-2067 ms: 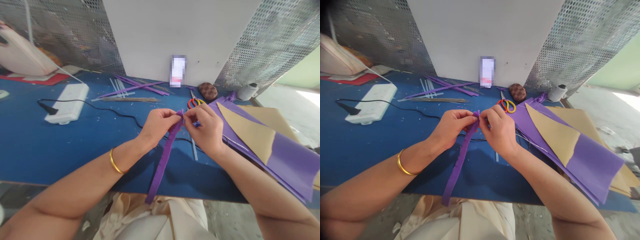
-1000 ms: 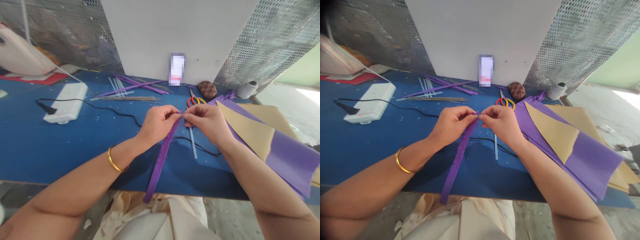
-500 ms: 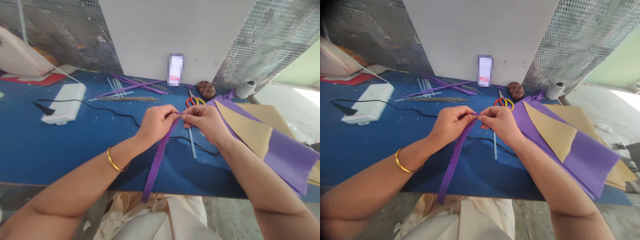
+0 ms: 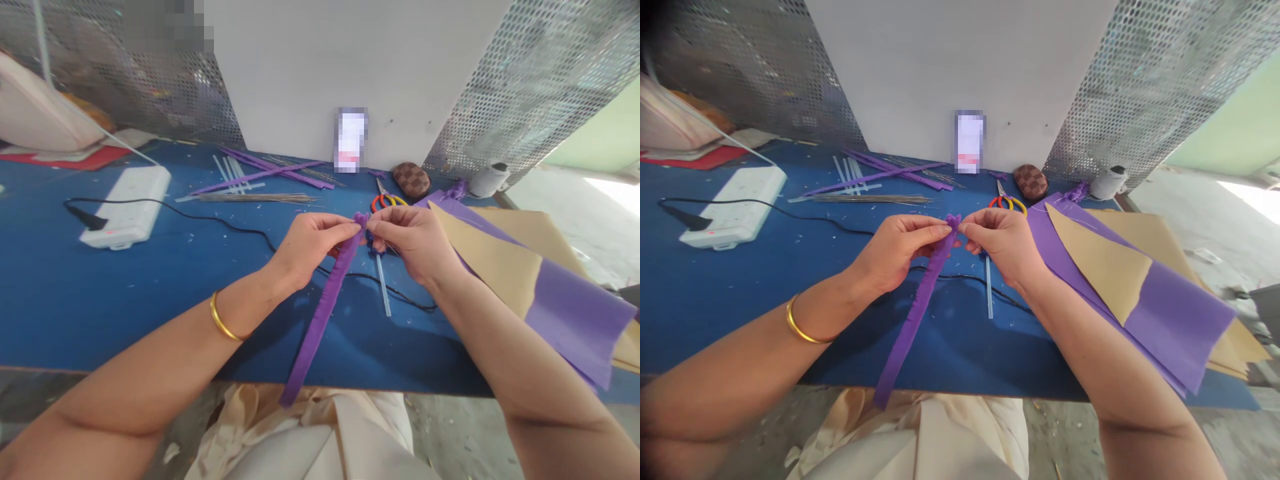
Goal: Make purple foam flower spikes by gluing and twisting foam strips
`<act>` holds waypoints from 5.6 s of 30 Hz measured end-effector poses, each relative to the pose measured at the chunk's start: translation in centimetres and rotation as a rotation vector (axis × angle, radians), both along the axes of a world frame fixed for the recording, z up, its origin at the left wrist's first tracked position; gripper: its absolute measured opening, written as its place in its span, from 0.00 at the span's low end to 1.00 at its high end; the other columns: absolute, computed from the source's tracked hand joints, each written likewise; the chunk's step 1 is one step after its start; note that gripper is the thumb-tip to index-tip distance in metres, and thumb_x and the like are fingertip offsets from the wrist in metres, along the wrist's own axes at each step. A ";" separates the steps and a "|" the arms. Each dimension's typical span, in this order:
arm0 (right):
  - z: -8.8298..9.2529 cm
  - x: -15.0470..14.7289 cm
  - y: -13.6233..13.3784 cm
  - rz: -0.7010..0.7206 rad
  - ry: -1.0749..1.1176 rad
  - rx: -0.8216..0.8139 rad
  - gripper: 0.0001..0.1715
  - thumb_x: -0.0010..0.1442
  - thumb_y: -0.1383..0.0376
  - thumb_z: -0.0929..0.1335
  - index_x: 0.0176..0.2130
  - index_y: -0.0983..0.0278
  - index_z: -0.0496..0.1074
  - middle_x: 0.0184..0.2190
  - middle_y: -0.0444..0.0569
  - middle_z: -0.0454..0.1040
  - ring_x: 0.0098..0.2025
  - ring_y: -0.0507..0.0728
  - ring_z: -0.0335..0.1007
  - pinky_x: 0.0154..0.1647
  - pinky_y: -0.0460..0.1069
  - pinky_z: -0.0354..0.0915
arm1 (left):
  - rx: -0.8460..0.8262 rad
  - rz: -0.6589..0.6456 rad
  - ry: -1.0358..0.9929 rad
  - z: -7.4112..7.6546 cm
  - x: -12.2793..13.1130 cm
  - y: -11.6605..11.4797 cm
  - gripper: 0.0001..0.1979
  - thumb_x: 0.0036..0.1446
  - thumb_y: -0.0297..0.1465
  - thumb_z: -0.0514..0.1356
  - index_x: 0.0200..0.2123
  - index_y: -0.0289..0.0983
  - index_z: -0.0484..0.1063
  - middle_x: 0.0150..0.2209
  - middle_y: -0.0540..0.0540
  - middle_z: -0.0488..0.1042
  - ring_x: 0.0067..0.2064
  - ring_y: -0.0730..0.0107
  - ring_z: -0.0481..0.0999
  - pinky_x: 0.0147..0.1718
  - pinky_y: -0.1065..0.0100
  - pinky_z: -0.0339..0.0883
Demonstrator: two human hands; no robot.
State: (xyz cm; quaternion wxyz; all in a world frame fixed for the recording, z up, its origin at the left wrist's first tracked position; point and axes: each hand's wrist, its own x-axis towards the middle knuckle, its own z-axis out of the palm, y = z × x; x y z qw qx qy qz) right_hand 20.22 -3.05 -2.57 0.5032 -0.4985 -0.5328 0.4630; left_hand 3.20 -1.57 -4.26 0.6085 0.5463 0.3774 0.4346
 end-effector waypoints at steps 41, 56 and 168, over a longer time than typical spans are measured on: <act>0.0 -0.5 -0.5 -0.011 -0.055 -0.041 0.14 0.44 0.60 0.77 0.25 0.67 0.75 0.19 0.44 0.74 0.22 0.51 0.72 0.25 0.46 0.69 | 0.556 0.188 0.480 -0.2 -0.4 -0.4 0.13 0.59 0.36 0.59 0.27 0.36 0.77 0.19 0.53 0.67 0.23 0.75 0.62 0.23 0.69 0.54; -0.9 -1.0 -0.4 0.012 0.058 -0.073 0.08 0.46 0.66 0.75 0.24 0.67 0.73 0.17 0.42 0.70 0.20 0.48 0.65 0.23 0.44 0.62 | 0.510 0.156 0.473 0.0 -0.2 -0.3 0.16 0.59 0.37 0.58 0.22 0.37 0.72 0.19 0.53 0.60 0.24 0.74 0.56 0.24 0.68 0.51; -3.3 1.5 -4.6 0.034 -0.653 0.379 0.21 0.57 0.50 0.71 0.30 0.63 0.67 0.26 0.43 0.65 0.25 0.51 0.60 0.26 0.47 0.55 | -0.097 0.243 -0.171 -0.2 -0.1 0.8 0.13 0.45 0.40 0.71 0.30 0.37 0.81 0.28 0.47 0.76 0.31 0.70 0.73 0.28 0.71 0.67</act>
